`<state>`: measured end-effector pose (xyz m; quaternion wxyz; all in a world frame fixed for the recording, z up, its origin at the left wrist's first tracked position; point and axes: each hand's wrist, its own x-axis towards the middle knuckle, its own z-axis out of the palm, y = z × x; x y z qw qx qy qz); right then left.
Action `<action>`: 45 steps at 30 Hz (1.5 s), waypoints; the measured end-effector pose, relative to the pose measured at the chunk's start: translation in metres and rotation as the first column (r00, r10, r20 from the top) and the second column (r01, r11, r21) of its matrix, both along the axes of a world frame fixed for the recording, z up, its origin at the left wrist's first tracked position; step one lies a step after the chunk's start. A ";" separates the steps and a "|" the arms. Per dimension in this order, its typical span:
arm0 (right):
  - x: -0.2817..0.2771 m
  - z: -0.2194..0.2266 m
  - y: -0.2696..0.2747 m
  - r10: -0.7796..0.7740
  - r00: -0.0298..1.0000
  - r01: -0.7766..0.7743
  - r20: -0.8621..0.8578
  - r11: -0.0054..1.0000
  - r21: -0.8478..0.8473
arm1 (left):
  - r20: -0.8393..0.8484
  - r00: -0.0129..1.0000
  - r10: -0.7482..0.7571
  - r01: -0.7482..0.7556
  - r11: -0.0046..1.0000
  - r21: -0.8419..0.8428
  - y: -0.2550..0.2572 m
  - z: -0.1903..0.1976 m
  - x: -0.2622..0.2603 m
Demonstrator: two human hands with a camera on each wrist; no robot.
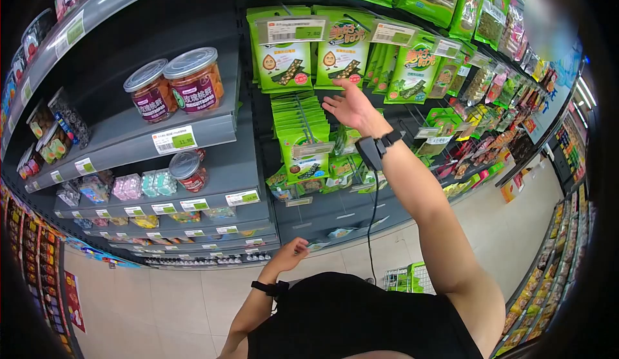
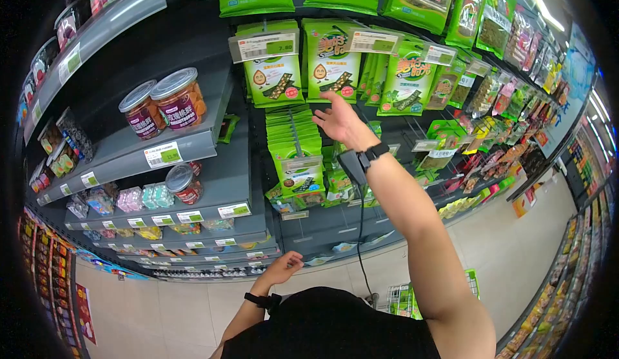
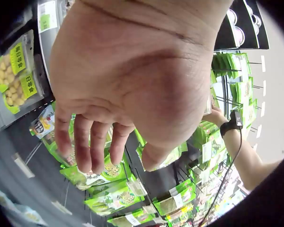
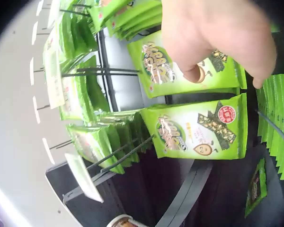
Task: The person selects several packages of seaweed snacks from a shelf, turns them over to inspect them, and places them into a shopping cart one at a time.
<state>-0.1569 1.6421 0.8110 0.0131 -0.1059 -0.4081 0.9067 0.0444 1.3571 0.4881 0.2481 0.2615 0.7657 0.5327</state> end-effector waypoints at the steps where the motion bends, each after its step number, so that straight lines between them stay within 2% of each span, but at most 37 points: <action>1: -0.007 -0.004 0.001 -0.026 1.000 0.025 -0.013 0.999 -0.025 | -0.004 1.000 0.016 -0.016 1.000 -0.006 -0.004 0.000 -0.001; 4: -0.031 -0.022 0.010 -0.125 0.992 0.122 -0.032 0.988 -0.091 | 0.015 0.999 0.040 -0.040 0.999 -0.029 -0.012 0.005 0.000; 7: -0.040 -0.034 0.021 -0.058 0.998 0.061 0.019 0.967 -0.246 | 0.036 0.999 0.031 -0.029 0.999 -0.038 -0.017 0.002 0.002; 8: -0.040 -0.040 0.020 -0.109 0.992 0.121 0.069 0.973 -0.198 | 0.041 0.999 0.022 -0.020 0.999 -0.038 -0.017 0.000 0.001; 11: -0.017 -0.035 0.006 -0.172 0.982 0.184 0.072 0.962 -0.201 | 0.047 0.999 0.021 -0.019 0.999 -0.040 -0.016 0.002 -0.001; 17: 0.015 -0.036 0.003 -0.095 0.991 0.060 -0.099 0.947 -0.314 | -0.006 0.996 -0.093 0.092 0.994 -0.057 0.001 -0.010 -0.002; 20: 0.021 -0.041 0.004 -0.099 0.978 0.033 -0.182 0.942 -0.335 | -0.042 0.983 -0.179 0.175 0.980 -0.091 0.013 -0.007 0.000; 23: 0.040 -0.024 -0.002 -0.134 0.976 0.051 -0.171 0.906 -0.421 | -0.062 0.970 -0.236 0.227 0.965 -0.128 0.022 -0.004 0.001; 26: 0.037 -0.034 0.009 -0.064 0.969 -0.049 -0.241 0.898 -0.437 | -0.066 0.966 -0.249 0.235 0.956 -0.176 0.026 0.012 0.007; 29: 0.052 -0.021 0.002 -0.095 0.944 -0.020 -0.317 0.940 -0.341 | -0.057 0.964 -0.261 0.247 0.952 -0.181 0.021 0.002 0.012; 34: 0.082 0.003 -0.005 -0.045 0.887 -0.080 -0.459 0.965 -0.248 | -0.018 0.967 -0.253 0.246 0.953 -0.175 0.010 -0.010 0.021; 41: 0.121 0.024 -0.002 -0.057 0.876 -0.044 -0.479 0.979 -0.197 | -0.016 0.963 -0.270 0.264 0.949 -0.172 0.014 -0.002 0.028; 45: 0.156 0.034 -0.004 -0.050 0.886 -0.022 -0.462 0.989 -0.149 | -0.021 0.954 -0.299 0.291 0.941 -0.173 0.012 -0.011 0.032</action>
